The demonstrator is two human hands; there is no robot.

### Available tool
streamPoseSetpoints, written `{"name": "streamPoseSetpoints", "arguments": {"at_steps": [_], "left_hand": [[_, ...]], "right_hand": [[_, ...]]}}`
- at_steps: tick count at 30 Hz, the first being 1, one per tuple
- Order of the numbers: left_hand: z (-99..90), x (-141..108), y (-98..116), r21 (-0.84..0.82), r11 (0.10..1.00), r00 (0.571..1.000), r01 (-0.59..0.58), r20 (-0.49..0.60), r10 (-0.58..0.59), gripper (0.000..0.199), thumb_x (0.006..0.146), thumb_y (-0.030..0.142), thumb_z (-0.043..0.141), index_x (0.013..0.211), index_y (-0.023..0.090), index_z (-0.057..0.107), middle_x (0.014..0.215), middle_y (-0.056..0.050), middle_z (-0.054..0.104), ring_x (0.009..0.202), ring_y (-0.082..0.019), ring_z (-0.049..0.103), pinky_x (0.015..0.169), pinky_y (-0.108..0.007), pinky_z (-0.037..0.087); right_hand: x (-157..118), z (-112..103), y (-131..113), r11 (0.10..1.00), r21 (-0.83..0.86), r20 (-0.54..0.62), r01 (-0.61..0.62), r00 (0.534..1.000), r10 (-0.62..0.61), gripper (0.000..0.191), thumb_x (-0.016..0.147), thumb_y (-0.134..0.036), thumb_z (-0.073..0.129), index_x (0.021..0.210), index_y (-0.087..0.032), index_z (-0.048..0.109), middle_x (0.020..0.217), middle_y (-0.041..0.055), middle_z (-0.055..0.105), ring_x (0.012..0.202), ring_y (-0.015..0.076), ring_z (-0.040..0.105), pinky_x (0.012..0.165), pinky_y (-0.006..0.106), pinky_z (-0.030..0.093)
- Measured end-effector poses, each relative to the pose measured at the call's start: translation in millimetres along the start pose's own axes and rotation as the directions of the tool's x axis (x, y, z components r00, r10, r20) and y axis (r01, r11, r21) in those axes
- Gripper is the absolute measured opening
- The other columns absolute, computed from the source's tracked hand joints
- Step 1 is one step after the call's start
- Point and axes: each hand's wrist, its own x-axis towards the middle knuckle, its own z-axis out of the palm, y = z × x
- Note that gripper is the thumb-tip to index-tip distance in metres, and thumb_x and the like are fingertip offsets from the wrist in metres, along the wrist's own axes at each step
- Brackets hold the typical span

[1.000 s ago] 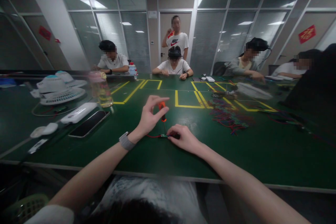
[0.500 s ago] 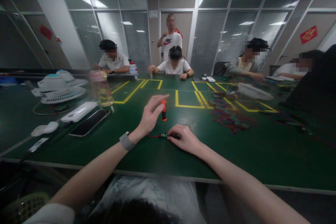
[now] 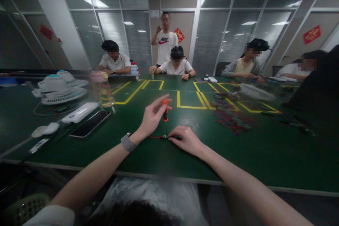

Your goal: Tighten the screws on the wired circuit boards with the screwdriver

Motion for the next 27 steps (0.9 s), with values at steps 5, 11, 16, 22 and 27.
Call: {"name": "streamPoseSetpoints", "arguments": {"at_steps": [5, 11, 16, 22, 27], "left_hand": [[-0.7, 0.7, 3.6, 0.182, 0.978, 0.993, -0.101, -0.04, 0.11, 0.028, 0.086, 0.027, 0.062, 0.113, 0.022, 0.066, 0.096, -0.003, 0.066, 0.09, -0.015, 0.061, 0.087, -0.029, 0.047], [-0.4, 0.8, 4.7, 0.053, 0.996, 0.997, -0.076, -0.025, 0.077, 0.03, 0.095, 0.026, 0.046, 0.12, 0.021, 0.062, 0.111, -0.007, 0.065, 0.098, -0.016, 0.062, 0.089, -0.03, 0.048], [-1.0, 0.6, 6.7, 0.206, 0.971, 0.986, -0.118, -0.088, 0.138, 0.02, 0.085, 0.024, 0.063, 0.104, 0.021, 0.069, 0.092, -0.004, 0.06, 0.085, -0.014, 0.057, 0.081, -0.027, 0.047], [-0.3, -0.2, 4.7, 0.056, 0.996, 0.996, -0.074, -0.039, 0.076, 0.031, 0.096, 0.024, 0.043, 0.12, 0.022, 0.062, 0.113, -0.007, 0.062, 0.095, -0.015, 0.062, 0.087, -0.028, 0.048], [0.3, -0.2, 4.6, 0.143, 0.986, 0.99, -0.085, -0.101, 0.1, 0.024, 0.086, 0.024, 0.062, 0.11, 0.021, 0.067, 0.095, -0.004, 0.063, 0.085, -0.014, 0.06, 0.081, -0.026, 0.048]], "right_hand": [[1.5, -0.7, -2.0, 1.0, -0.014, 0.008, -0.007, 1.0, 0.007, 0.012, 0.086, -0.024, 0.061, 0.086, -0.019, 0.072, 0.082, 0.0056, 0.071, 0.077, 0.0172, 0.065, 0.072, 0.03, 0.051], [1.2, -0.4, -0.9, 1.0, -0.005, 0.01, -0.003, 1.0, 0.003, 0.011, 0.085, -0.022, 0.061, 0.087, -0.02, 0.072, 0.084, 0.0051, 0.071, 0.078, 0.0173, 0.065, 0.074, 0.029, 0.052], [1.3, -0.1, -0.1, 1.0, -0.018, 0.014, 0.002, 1.0, -0.002, 0.011, 0.085, -0.02, 0.061, 0.086, -0.02, 0.072, 0.083, 0.0048, 0.071, 0.079, 0.0176, 0.065, 0.074, 0.03, 0.051], [0.9, -0.4, -0.6, 1.0, -0.015, 0.017, -0.005, 1.0, 0.005, 0.011, 0.086, -0.022, 0.06, 0.087, -0.02, 0.072, 0.083, 0.005, 0.07, 0.078, 0.0174, 0.064, 0.074, 0.029, 0.051], [0.8, -0.6, -0.3, 1.0, -0.011, 0.015, 0.001, 1.0, -0.001, 0.011, 0.086, -0.022, 0.061, 0.087, -0.02, 0.072, 0.083, 0.0049, 0.07, 0.079, 0.0174, 0.064, 0.074, 0.029, 0.051]]}}
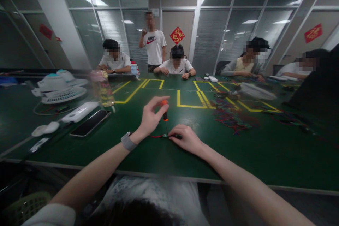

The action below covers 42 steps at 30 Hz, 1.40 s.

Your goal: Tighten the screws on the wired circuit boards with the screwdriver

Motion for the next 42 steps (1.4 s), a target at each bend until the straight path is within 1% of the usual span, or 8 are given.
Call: {"name": "streamPoseSetpoints", "arguments": {"at_steps": [3, 8, 15, 21, 27, 32, 38, 42], "left_hand": [[-0.3, 0.7, 0.8, 0.055, 0.998, 0.999, -0.042, -0.007, 0.042, 0.022, 0.085, 0.024, 0.064, 0.106, 0.021, 0.069, 0.099, -0.005, 0.059, 0.09, -0.014, 0.057, 0.083, -0.026, 0.047], [1.0, 0.1, -1.2, -0.127, 0.991, 0.997, 0.037, 0.073, -0.028, 0.031, 0.096, 0.024, 0.045, 0.122, 0.021, 0.06, 0.115, -0.007, 0.062, 0.094, -0.014, 0.063, 0.087, -0.028, 0.048], [-0.9, 0.4, 2.5, 0.072, 0.996, 0.999, -0.047, -0.015, 0.049, 0.022, 0.083, 0.024, 0.066, 0.104, 0.02, 0.07, 0.096, -0.004, 0.057, 0.089, -0.014, 0.056, 0.084, -0.026, 0.047], [2.3, -0.8, -0.1, -0.178, 0.98, 0.993, 0.088, 0.087, -0.073, 0.034, 0.096, 0.026, 0.044, 0.126, 0.02, 0.057, 0.11, -0.008, 0.065, 0.086, -0.014, 0.064, 0.081, -0.028, 0.051], [0.6, -0.4, 1.2, 0.044, 0.998, 0.999, -0.036, -0.024, 0.037, 0.022, 0.083, 0.024, 0.065, 0.105, 0.019, 0.07, 0.096, -0.005, 0.059, 0.089, -0.014, 0.058, 0.083, -0.026, 0.048], [0.5, -0.7, -0.9, -0.125, 0.991, 0.997, 0.037, 0.065, -0.029, 0.033, 0.097, 0.025, 0.041, 0.123, 0.021, 0.06, 0.115, -0.008, 0.061, 0.093, -0.015, 0.063, 0.086, -0.029, 0.049], [0.0, -0.4, 0.0, 0.03, 0.999, 0.999, -0.031, -0.013, 0.031, 0.023, 0.084, 0.027, 0.064, 0.106, 0.022, 0.069, 0.096, -0.004, 0.06, 0.087, -0.014, 0.059, 0.082, -0.027, 0.049], [-0.3, 0.1, 0.1, -0.03, 0.999, 0.999, -0.018, 0.029, 0.019, 0.027, 0.092, 0.026, 0.051, 0.115, 0.023, 0.066, 0.114, -0.007, 0.059, 0.101, -0.016, 0.06, 0.092, -0.029, 0.046]], "right_hand": [[-0.1, 0.0, 0.6, 1.0, -0.002, -0.005, 0.003, 1.0, -0.003, 0.01, 0.085, -0.021, 0.062, 0.086, -0.02, 0.072, 0.082, 0.0048, 0.07, 0.078, 0.0171, 0.064, 0.073, 0.029, 0.051], [-0.1, 0.5, 1.7, 1.0, -0.004, -0.007, 0.01, 1.0, -0.01, 0.01, 0.084, -0.018, 0.062, 0.086, -0.019, 0.072, 0.082, 0.0048, 0.07, 0.078, 0.0168, 0.064, 0.073, 0.028, 0.051], [-0.1, 0.7, 1.3, 1.0, -0.005, -0.01, 0.009, 1.0, -0.009, 0.009, 0.084, -0.017, 0.063, 0.086, -0.019, 0.072, 0.083, 0.0046, 0.07, 0.078, 0.0168, 0.064, 0.073, 0.028, 0.051], [-0.1, -0.2, 0.0, 1.0, -0.008, -0.007, 0.009, 1.0, -0.009, 0.01, 0.084, -0.016, 0.063, 0.087, -0.019, 0.072, 0.083, 0.0042, 0.07, 0.078, 0.0165, 0.064, 0.074, 0.028, 0.051], [-0.9, 0.4, -0.6, 1.0, -0.014, -0.012, 0.01, 1.0, -0.01, 0.009, 0.084, -0.016, 0.063, 0.086, -0.019, 0.072, 0.082, 0.004, 0.07, 0.077, 0.0165, 0.064, 0.074, 0.028, 0.05], [-0.3, 0.6, 0.2, 1.0, -0.011, -0.011, 0.009, 1.0, -0.009, 0.009, 0.084, -0.018, 0.063, 0.087, -0.019, 0.072, 0.082, 0.0043, 0.07, 0.078, 0.0165, 0.064, 0.074, 0.028, 0.05], [0.5, 0.9, 0.9, 1.0, -0.015, -0.01, 0.005, 1.0, -0.005, 0.008, 0.084, -0.017, 0.063, 0.086, -0.019, 0.072, 0.082, 0.0041, 0.07, 0.077, 0.0164, 0.064, 0.072, 0.027, 0.05], [-0.2, 1.2, 2.2, 1.0, -0.01, -0.016, 0.012, 1.0, -0.012, 0.009, 0.084, -0.018, 0.063, 0.086, -0.019, 0.072, 0.082, 0.0042, 0.07, 0.077, 0.0163, 0.064, 0.072, 0.027, 0.05]]}}
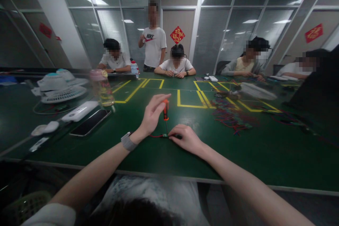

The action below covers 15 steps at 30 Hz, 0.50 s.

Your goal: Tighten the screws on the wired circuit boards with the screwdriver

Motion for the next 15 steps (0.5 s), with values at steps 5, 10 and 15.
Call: {"name": "streamPoseSetpoints", "arguments": {"at_steps": [5, 10, 15], "left_hand": [[1.7, -0.7, -1.0, -0.131, 0.986, 0.995, 0.099, 0.019, -0.098, 0.03, 0.093, 0.024, 0.049, 0.121, 0.02, 0.061, 0.112, -0.008, 0.066, 0.089, -0.015, 0.065, 0.084, -0.029, 0.051], [-0.5, 0.6, 2.9, 0.089, 0.996, 0.998, -0.031, -0.052, 0.035, 0.02, 0.083, 0.024, 0.065, 0.103, 0.021, 0.071, 0.096, -0.004, 0.06, 0.089, -0.014, 0.058, 0.083, -0.027, 0.048], [-0.5, 0.3, 2.3, -0.073, 0.997, 0.999, 0.024, 0.046, -0.02, 0.03, 0.095, 0.024, 0.044, 0.117, 0.021, 0.064, 0.117, -0.007, 0.061, 0.1, -0.016, 0.062, 0.09, -0.03, 0.049]], "right_hand": [[-0.3, -0.3, -0.6, 1.0, -0.001, -0.005, 0.006, 1.0, -0.006, 0.01, 0.084, -0.018, 0.062, 0.087, -0.019, 0.072, 0.082, 0.0043, 0.07, 0.077, 0.0162, 0.064, 0.073, 0.027, 0.05], [-0.7, -1.0, -2.3, 1.0, -0.002, -0.005, 0.004, 1.0, -0.004, 0.009, 0.085, -0.019, 0.063, 0.086, -0.019, 0.072, 0.082, 0.0042, 0.07, 0.077, 0.0161, 0.064, 0.073, 0.027, 0.051], [-0.3, -1.5, -3.4, 1.0, 0.004, 0.002, 0.002, 1.0, -0.002, 0.01, 0.085, -0.019, 0.062, 0.086, -0.019, 0.072, 0.082, 0.0047, 0.07, 0.078, 0.0165, 0.064, 0.074, 0.028, 0.051]]}}
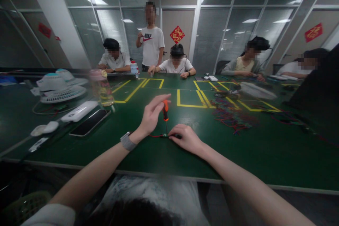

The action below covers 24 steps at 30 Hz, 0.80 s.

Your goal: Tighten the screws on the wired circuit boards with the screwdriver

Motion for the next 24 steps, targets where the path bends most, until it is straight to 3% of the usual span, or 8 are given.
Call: {"name": "streamPoseSetpoints", "arguments": {"at_steps": [3, 6, 9, 12, 16, 20, 24], "left_hand": [[1.4, -1.0, -2.5, -0.082, 0.995, 0.998, 0.057, 0.014, -0.056, 0.032, 0.095, 0.027, 0.045, 0.123, 0.02, 0.059, 0.111, -0.008, 0.065, 0.086, -0.014, 0.065, 0.082, -0.03, 0.053], [1.5, -1.0, -2.7, 0.038, 0.999, 0.999, 0.006, -0.041, -0.005, 0.027, 0.089, 0.027, 0.058, 0.113, 0.021, 0.066, 0.1, -0.005, 0.063, 0.087, -0.014, 0.061, 0.083, -0.028, 0.051], [0.6, -0.5, -1.4, 0.14, 0.989, 0.997, -0.041, -0.058, 0.05, 0.024, 0.086, 0.027, 0.062, 0.108, 0.022, 0.069, 0.104, -0.006, 0.058, 0.098, -0.016, 0.057, 0.088, -0.028, 0.048], [0.7, -0.7, -1.2, 0.065, 0.998, 1.0, -0.025, -0.004, 0.025, 0.029, 0.093, 0.026, 0.048, 0.117, 0.022, 0.065, 0.12, -0.008, 0.056, 0.108, -0.018, 0.057, 0.095, -0.031, 0.046], [2.2, -1.6, -2.4, -0.059, 0.997, 0.999, 0.047, 0.021, -0.046, 0.032, 0.095, 0.025, 0.045, 0.125, 0.02, 0.058, 0.115, -0.009, 0.063, 0.091, -0.015, 0.063, 0.085, -0.031, 0.05], [1.4, -1.0, -1.0, 0.124, 0.992, 0.998, -0.025, -0.056, 0.032, 0.026, 0.085, 0.026, 0.064, 0.111, 0.021, 0.067, 0.095, -0.004, 0.061, 0.086, -0.014, 0.058, 0.083, -0.028, 0.048], [0.2, -0.3, 0.8, 0.161, 0.986, 0.997, -0.039, -0.052, 0.048, 0.024, 0.088, 0.026, 0.058, 0.11, 0.022, 0.068, 0.103, -0.005, 0.055, 0.093, -0.015, 0.056, 0.088, -0.028, 0.046]], "right_hand": [[0.5, -0.3, -0.4, 1.0, -0.001, 0.0, -0.001, 1.0, 0.001, 0.01, 0.085, -0.02, 0.061, 0.085, -0.019, 0.072, 0.082, 0.0046, 0.07, 0.077, 0.0165, 0.065, 0.073, 0.028, 0.051], [0.8, -0.5, -0.3, 1.0, -0.007, 0.006, -0.004, 1.0, 0.004, 0.01, 0.085, -0.019, 0.062, 0.085, -0.019, 0.072, 0.081, 0.0046, 0.07, 0.077, 0.0165, 0.065, 0.072, 0.028, 0.051], [1.1, -0.5, -0.1, 1.0, -0.006, 0.009, -0.007, 1.0, 0.007, 0.01, 0.085, -0.018, 0.062, 0.085, -0.019, 0.072, 0.081, 0.0049, 0.07, 0.076, 0.0166, 0.064, 0.072, 0.028, 0.052], [1.3, -0.6, -0.4, 1.0, -0.004, 0.01, -0.003, 1.0, 0.003, 0.01, 0.085, -0.019, 0.061, 0.085, -0.019, 0.072, 0.081, 0.0049, 0.07, 0.077, 0.0167, 0.064, 0.073, 0.028, 0.052], [1.0, -0.6, -0.7, 1.0, 0.0, 0.008, -0.009, 1.0, 0.009, 0.01, 0.085, -0.018, 0.061, 0.085, -0.019, 0.071, 0.081, 0.0049, 0.07, 0.076, 0.0163, 0.064, 0.072, 0.028, 0.052], [0.0, -0.2, -0.1, 1.0, -0.005, 0.0, -0.025, 1.0, 0.025, 0.008, 0.084, -0.019, 0.062, 0.083, -0.018, 0.07, 0.08, 0.0046, 0.069, 0.075, 0.0161, 0.063, 0.071, 0.028, 0.051], [-0.5, 0.0, 0.3, 0.999, -0.011, -0.004, -0.033, 0.999, 0.032, 0.006, 0.084, -0.019, 0.062, 0.082, -0.018, 0.068, 0.079, 0.004, 0.068, 0.073, 0.0154, 0.062, 0.069, 0.027, 0.05]]}}
